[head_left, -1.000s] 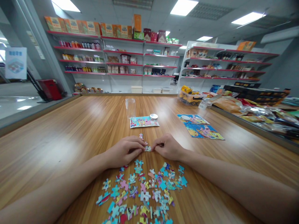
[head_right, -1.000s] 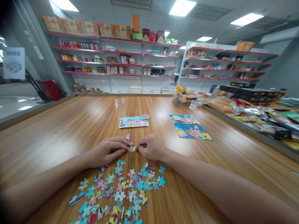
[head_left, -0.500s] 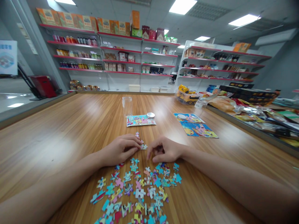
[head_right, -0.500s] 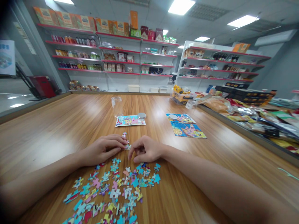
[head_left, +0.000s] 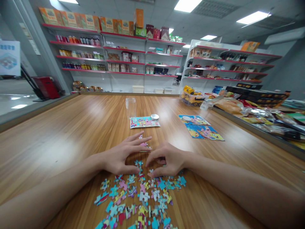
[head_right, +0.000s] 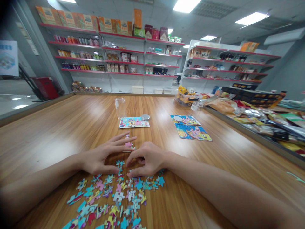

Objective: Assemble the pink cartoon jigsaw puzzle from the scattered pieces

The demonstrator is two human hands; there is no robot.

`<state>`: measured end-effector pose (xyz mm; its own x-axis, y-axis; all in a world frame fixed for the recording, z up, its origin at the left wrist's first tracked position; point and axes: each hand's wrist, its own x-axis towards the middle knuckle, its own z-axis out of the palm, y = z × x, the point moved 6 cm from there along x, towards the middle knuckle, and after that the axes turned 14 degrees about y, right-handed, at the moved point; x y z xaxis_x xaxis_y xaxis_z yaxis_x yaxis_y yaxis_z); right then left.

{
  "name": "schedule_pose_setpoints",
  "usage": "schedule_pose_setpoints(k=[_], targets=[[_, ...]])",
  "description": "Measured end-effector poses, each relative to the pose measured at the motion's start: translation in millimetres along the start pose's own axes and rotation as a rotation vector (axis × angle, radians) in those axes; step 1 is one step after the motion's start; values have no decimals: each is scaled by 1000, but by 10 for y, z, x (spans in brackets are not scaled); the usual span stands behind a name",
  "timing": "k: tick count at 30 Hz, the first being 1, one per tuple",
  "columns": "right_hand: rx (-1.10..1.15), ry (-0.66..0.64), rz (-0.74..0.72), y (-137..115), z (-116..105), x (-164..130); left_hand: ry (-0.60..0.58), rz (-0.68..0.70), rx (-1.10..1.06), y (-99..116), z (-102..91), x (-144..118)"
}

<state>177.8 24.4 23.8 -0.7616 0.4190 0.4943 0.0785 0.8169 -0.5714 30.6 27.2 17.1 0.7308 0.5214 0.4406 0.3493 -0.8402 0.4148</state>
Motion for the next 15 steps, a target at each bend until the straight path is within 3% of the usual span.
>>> schedule_pose_setpoints(k=[3, 8, 11, 15], targets=[[14, -10, -121, -283, 133, -21, -30, 6, 20, 16, 25, 11], [-119, -192, -233, -699, 485, -129, -17, 8, 19, 25, 36, 21], [-176, -293, -238, -757, 574, -171, -6, 9, 34, 16, 41, 17], [-153, -285, -192, -751, 520, -143, -11, 11, 57, 13, 49, 17]])
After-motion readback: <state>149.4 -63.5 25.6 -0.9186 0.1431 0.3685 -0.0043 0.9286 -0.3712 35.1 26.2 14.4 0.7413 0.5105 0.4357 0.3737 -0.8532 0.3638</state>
